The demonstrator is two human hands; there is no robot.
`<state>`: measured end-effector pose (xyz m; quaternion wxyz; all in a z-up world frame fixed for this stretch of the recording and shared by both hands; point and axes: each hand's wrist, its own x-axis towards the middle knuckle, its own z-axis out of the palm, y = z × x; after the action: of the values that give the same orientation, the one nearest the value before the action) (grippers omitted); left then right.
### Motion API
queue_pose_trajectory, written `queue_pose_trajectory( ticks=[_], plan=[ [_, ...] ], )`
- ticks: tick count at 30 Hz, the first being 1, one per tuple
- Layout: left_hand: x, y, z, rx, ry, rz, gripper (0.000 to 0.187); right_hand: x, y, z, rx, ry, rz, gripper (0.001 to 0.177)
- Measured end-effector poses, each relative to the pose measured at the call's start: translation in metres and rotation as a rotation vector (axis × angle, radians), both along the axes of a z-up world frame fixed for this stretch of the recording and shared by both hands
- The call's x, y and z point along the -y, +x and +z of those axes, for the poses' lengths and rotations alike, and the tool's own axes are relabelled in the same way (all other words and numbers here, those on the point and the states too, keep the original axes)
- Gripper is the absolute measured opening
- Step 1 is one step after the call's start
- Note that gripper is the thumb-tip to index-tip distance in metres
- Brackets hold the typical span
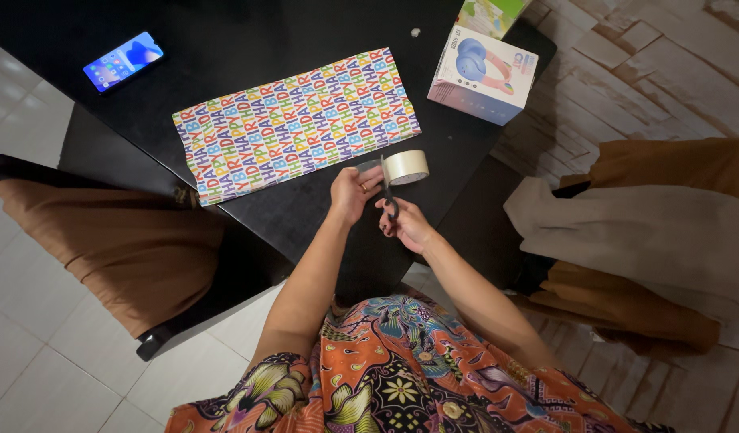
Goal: The person prepares to wrap a gift by handling a roll of clear tape and a pair of scissors. They pull tape from the roll, cut a strip with scissors, and place it on a rectangular gift box wrapped in colorful 'Happy Birthday' paper. The person repeats cutting and applying tape to secure the wrapping.
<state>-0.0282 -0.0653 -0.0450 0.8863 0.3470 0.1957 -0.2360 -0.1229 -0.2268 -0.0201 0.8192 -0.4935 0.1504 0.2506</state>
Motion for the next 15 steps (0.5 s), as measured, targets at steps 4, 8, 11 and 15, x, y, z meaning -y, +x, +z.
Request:
queue_pose_trajectory(
  ticks=[4, 8, 11, 15],
  plan=[
    [-0.021, 0.006, 0.007, 0.060, 0.062, 0.006, 0.028, 0.003, 0.002, 0.019, -0.065, 0.000, 0.089, 0.043],
    [-0.061, 0.010, 0.031, 0.167, 0.106, -0.109, 0.022, 0.005, 0.001, 0.044, 0.239, -0.207, 0.123, 0.031],
    [-0.076, 0.009, 0.051, 0.272, 0.131, -0.264, 0.027, 0.003, 0.017, 0.066, 0.531, -0.272, -0.028, 0.032],
    [-0.075, 0.008, 0.071, 0.449, 0.123, -0.453, 0.029, 0.001, 0.064, 0.098, 0.587, -0.233, -0.059, 0.034]
  ],
)
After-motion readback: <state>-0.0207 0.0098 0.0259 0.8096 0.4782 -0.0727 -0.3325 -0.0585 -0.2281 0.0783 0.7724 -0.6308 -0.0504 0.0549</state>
